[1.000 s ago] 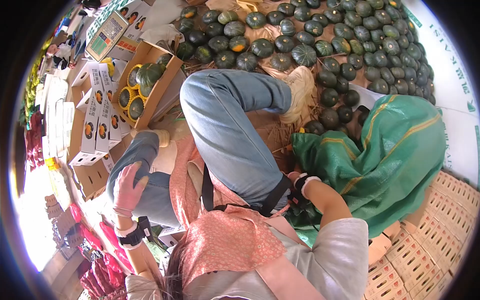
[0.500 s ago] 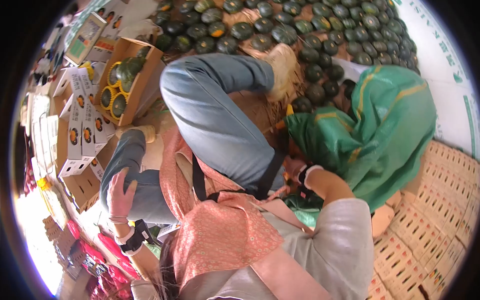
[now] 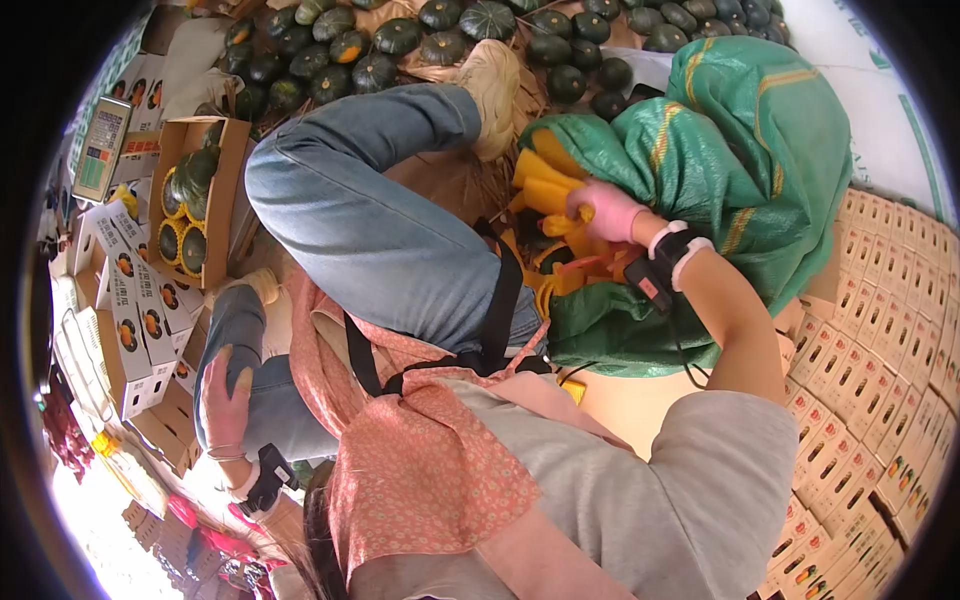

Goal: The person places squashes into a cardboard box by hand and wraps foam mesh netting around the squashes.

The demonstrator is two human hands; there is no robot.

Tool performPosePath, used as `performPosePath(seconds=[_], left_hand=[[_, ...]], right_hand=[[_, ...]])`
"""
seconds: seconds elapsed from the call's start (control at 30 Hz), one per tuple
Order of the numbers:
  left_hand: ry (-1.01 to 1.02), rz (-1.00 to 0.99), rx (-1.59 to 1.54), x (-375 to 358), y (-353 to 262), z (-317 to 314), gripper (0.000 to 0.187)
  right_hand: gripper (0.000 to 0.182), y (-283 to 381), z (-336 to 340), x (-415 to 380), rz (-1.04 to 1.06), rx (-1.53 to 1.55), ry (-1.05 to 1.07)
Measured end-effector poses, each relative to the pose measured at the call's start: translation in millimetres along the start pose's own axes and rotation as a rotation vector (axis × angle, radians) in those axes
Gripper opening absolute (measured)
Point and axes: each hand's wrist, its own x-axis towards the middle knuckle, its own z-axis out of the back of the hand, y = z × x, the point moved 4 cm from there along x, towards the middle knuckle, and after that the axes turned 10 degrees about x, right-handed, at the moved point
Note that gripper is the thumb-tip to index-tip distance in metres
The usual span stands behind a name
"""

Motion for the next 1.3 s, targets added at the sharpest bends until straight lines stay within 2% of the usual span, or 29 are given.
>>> performPosePath(seconds=[0.07,0.1,0.17,0.27,0.37,0.43,0.5,0.57,0.6,0.63,0.7,0.73,0.8,0.83,0.9,0.93,1.0,1.03,1.1,1.13,1.17,1.23,1.3], left_hand=[[0.022,0.003,-0.074,11,-25,14,0.045],[-0.017,-0.073,-0.127,18,-41,20,0.045],[-0.106,-0.216,-0.232,30,-68,30,0.047],[-0.163,-0.359,-0.216,44,-99,41,0.048],[-0.229,-0.416,-0.179,53,-115,43,0.050],[-0.288,-0.480,-0.231,56,-123,45,0.050],[-0.254,-0.498,-0.308,60,-132,46,0.051],[-0.140,-0.481,-0.390,61,-146,48,0.055],[-0.160,-0.523,-0.477,63,-158,50,0.062],[-0.177,-0.566,-0.566,65,-174,50,0.069],[0.049,-0.532,-1.381,68,-219,51,0.086],[0.114,-0.639,-1.639,75,-243,44,0.089],[0.077,-0.818,-2.007,101,-280,26,0.088],[0.637,-0.669,-2.127,99,-281,35,0.072],[0.568,-0.722,-2.331,109,-278,34,0.056],[0.465,-0.666,-2.274,111,-266,33,0.046],[0.300,-0.556,-2.198,111,-234,31,0.041],[0.219,-0.484,-2.146,108,-216,35,0.039],[0.183,-0.381,-2.075,102,-182,39,0.036],[0.217,-0.259,-2.154,95,-170,40,0.035],[0.240,-0.244,-2.397,98,-159,26,0.035],[-0.214,-0.207,-1.910,102,-126,4,0.034],[-0.580,-0.159,-1.375,101,-96,-12,0.032]], right_hand=[[0.026,13,24,5,0.144,0.036,-0.097],[0.025,23,34,6,0.093,0.171,-0.126],[0.025,38,47,9,0.135,0.214,-0.170],[0.027,73,60,5,0.085,0.271,-0.191],[0.028,121,77,-11,0.113,0.302,-0.116],[0.030,162,87,-23,0.088,0.287,0.010],[0.031,198,96,-33,0.190,0.248,0.016],[0.034,219,110,-32,0.274,0.218,-0.068],[0.036,236,116,-29,0.263,0.355,-0.054],[0.034,260,124,-30,0.185,0.200,-0.073],[0.039,280,125,-20,0.361,0.164,-0.095],[0.048,281,117,-14,0.358,0.300,-0.089],[0.039,281,102,-2,0.407,0.363,-0.075],[0.035,284,93,4,0.448,0.365,-0.099],[0.039,287,71,22,0.467,0.427,-0.151],[0.043,297,66,27,0.559,0.360,-0.151],[0.054,322,54,41,0.723,0.133,-0.134],[0.059,326,48,53,0.727,-0.157,-0.187],[0.075,352,41,66,0.612,-0.247,-0.063],[0.079,363,39,77,0.560,-0.260,0.010],[0.084,370,38,89,0.507,-0.278,0.087],[0.090,383,48,90,0.614,-0.155,0.167],[0.078,354,73,104,0.619,0.181,0.130]])
